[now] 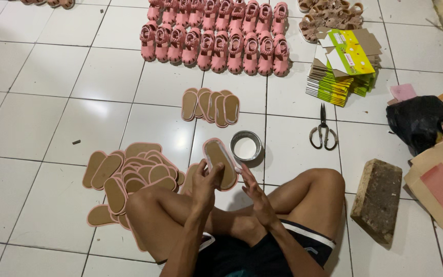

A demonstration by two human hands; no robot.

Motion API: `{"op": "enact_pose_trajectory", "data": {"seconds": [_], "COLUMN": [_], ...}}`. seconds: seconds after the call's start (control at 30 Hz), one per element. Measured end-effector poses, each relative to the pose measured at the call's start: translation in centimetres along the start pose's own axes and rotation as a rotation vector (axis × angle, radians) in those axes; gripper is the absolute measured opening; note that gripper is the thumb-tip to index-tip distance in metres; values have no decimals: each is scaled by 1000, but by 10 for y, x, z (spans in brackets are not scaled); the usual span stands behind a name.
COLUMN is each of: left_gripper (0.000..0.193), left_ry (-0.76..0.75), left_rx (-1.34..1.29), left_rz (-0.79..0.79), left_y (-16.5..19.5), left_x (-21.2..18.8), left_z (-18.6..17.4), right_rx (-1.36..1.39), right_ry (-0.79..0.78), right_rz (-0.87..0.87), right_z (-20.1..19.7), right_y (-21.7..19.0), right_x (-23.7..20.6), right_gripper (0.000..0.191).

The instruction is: The person sits on the floor and applies white glue from a small metal bowl onto the brown insole of a pink sandal using their fingers, then places the finished sandal onto a pile of completed sandals and picks up the next one, repeating this cycle.

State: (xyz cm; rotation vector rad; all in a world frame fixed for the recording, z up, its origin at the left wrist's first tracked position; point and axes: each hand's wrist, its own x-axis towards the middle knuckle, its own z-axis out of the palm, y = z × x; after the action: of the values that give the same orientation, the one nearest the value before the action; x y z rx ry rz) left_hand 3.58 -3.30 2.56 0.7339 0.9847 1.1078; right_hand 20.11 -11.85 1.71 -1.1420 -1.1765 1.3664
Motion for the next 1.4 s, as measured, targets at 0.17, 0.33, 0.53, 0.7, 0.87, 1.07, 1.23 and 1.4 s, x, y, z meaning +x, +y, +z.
{"op": "enact_pose_trajectory", "data": {"seconds": [0.17,0.33,0.53,0.7,0.87,1.07,1.23,1.4], "left_gripper": [36,43,43,52,73,47,46,50], "left_ry": [77,149,106,-64,-335,-655,-621,-566], "left_rx": [-235,-490,-611,-330,948,1005,909,906], "left_rz": [120,180,50,-116,463,-35,-20,-52], "left_y": [-9,-22,-59,-52,23,54,52,48], "left_x": [4,3,2,-9,-3,2,2,1], "left_z": [11,19,4,-17,-37,-6,-15,-20], "right_rx": [41,56,38,-66,-482,-580,-956,-713], "right_ry": [54,38,234,285,48,-40,3,-68], "right_rz": [34,38,-25,-12,30,-204,-549,-245], "right_z": [13,19,5,-23,-41,-22,-27,-29], "right_y": [6,15,21,-2,-41,-60,-65,-59], "right_x": [-3,-7,16,44,38,30,23,20], "right_gripper": [88,86,79,96,88,72,47,46]}}
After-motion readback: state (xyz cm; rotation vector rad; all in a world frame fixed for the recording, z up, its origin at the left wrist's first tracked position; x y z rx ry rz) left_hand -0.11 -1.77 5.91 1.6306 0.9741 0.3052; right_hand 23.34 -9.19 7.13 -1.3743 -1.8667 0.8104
